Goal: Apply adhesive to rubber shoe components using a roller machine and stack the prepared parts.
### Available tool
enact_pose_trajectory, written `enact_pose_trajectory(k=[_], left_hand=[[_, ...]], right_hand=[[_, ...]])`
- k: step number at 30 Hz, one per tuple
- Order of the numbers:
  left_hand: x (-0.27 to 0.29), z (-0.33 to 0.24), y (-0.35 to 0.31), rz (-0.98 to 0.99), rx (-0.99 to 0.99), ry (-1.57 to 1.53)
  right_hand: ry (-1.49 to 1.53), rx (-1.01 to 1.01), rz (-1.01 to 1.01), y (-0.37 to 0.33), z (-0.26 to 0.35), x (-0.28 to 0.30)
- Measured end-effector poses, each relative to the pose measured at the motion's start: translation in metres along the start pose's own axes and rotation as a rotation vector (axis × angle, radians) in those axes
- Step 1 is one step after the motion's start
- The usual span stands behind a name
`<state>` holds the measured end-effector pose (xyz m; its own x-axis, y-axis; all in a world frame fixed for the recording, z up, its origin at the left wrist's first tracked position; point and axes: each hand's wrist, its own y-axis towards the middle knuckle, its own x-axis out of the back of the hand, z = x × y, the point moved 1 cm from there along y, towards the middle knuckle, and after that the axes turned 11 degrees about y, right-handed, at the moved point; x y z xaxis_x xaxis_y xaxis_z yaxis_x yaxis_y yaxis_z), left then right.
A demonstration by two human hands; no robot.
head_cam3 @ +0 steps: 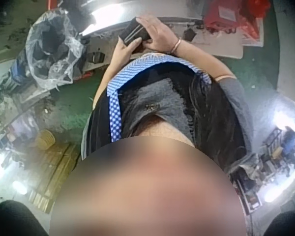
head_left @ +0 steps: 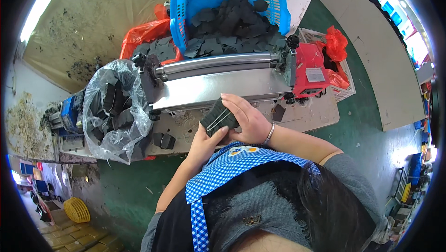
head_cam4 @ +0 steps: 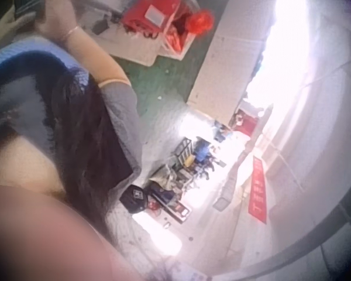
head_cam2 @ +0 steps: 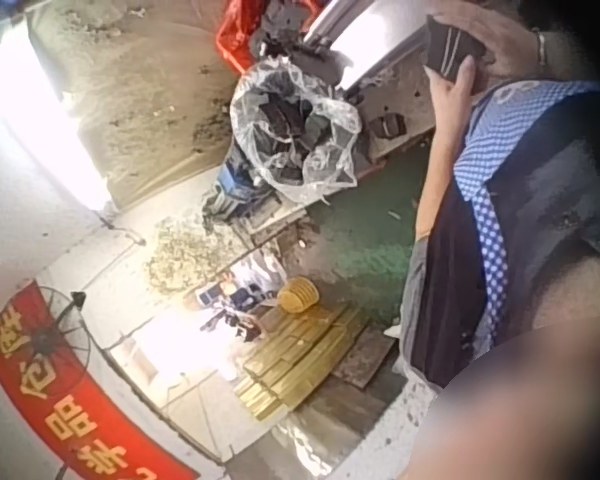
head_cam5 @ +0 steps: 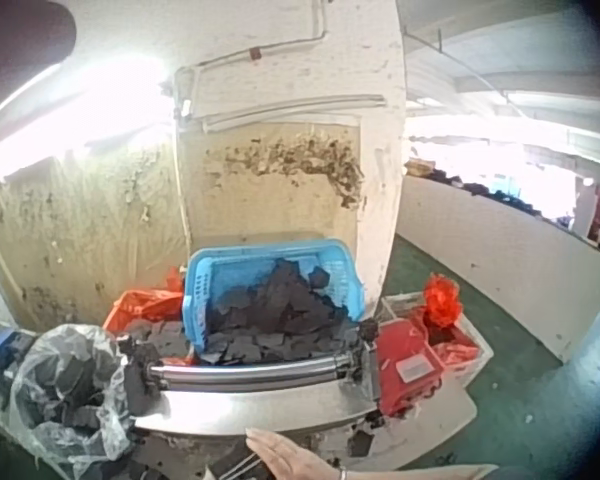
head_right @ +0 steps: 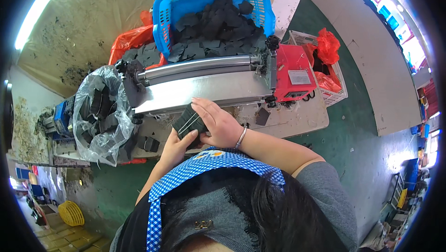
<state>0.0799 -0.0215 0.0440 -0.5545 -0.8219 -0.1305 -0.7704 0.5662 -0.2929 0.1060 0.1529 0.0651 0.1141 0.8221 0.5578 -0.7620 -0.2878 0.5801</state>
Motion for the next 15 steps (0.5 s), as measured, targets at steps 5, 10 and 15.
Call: enact_pose_trajectory(k=[5, 10, 15], left_hand=[[0.018, 0.007, 0.001, -0.277, -0.432, 0.943], [0.017, -0.003, -0.008, -0.076, -0.074, 0.166], [0.021, 0.012, 0.002, -0.076, -0.045, -0.026]], right_hand=[[-0.012, -0.100, 0.042, -0.007, 0.001, 0.021], [0.410, -0.584, 0.203, -0.019, -0.018, 0.046], [1.033, -0.929, 0.101, -0.036, -0.044, 0.031]])
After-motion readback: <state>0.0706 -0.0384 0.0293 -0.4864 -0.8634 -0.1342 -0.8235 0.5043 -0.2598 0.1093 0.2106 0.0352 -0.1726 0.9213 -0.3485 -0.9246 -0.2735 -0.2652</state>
